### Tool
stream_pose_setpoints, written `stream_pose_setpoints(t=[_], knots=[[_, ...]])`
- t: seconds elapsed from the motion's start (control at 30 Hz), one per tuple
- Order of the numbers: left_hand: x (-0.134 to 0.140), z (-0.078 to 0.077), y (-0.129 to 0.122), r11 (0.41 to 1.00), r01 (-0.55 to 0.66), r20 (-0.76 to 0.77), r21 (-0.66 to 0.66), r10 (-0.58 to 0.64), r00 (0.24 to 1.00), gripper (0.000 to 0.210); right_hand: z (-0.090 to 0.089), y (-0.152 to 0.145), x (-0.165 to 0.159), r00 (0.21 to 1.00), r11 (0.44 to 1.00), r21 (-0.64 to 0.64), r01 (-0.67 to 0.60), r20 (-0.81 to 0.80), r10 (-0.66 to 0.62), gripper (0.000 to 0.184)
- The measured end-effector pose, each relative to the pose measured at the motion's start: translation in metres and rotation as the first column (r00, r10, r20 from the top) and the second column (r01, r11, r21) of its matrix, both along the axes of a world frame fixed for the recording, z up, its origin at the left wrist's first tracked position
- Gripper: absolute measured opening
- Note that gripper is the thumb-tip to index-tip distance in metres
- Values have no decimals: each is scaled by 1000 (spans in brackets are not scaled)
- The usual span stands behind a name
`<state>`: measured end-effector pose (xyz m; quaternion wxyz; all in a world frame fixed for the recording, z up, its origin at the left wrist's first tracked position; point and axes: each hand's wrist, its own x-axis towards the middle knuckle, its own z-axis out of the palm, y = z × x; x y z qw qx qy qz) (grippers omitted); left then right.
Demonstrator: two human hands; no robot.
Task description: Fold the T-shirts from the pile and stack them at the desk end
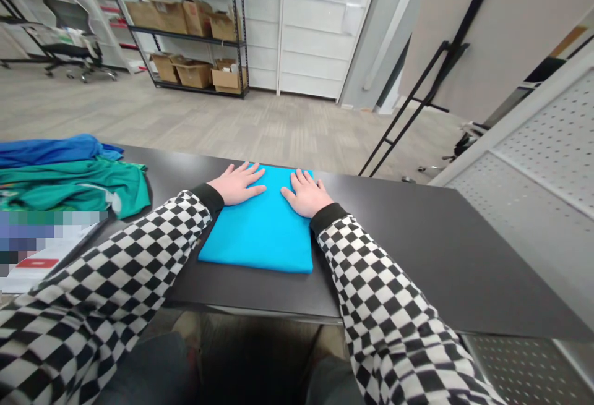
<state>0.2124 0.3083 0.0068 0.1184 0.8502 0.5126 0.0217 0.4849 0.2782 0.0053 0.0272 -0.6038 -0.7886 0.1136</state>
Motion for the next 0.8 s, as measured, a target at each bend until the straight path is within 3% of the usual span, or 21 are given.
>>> stream_pose_setpoints(t=[0.1, 0.2, 0.3, 0.4, 0.5, 0.6, 0.8], knots=[[-9, 3, -5, 998, -55, 8, 37, 54, 998, 87, 2, -1, 9, 1000, 1000, 19, 2, -29, -2, 84], [-22, 11, -31, 991, -17, 108, 133, 3, 994, 82, 13, -20, 22, 989, 985, 155, -70, -117, 89, 77], [-40, 19, -86, 970, 133, 257, 203, -184, 949, 72, 28, -65, 32, 929, 928, 309, -206, -236, 285, 68], [-57, 17, -153, 925, 319, 286, 208, -370, 884, 65, 32, -125, 37, 863, 883, 288, -371, -244, 442, 68], [-69, 7, -206, 904, 385, 224, 188, -421, 879, 81, 23, -177, 37, 835, 855, 196, -480, -195, 514, 87], [-76, -1, -231, 909, 373, 177, 186, -405, 897, 96, 10, -209, 35, 844, 857, 166, -488, -159, 512, 103], [-79, -20, -257, 876, 368, 155, 311, -429, 890, 69, -9, -251, 30, 876, 865, 271, -423, -122, 466, 81]])
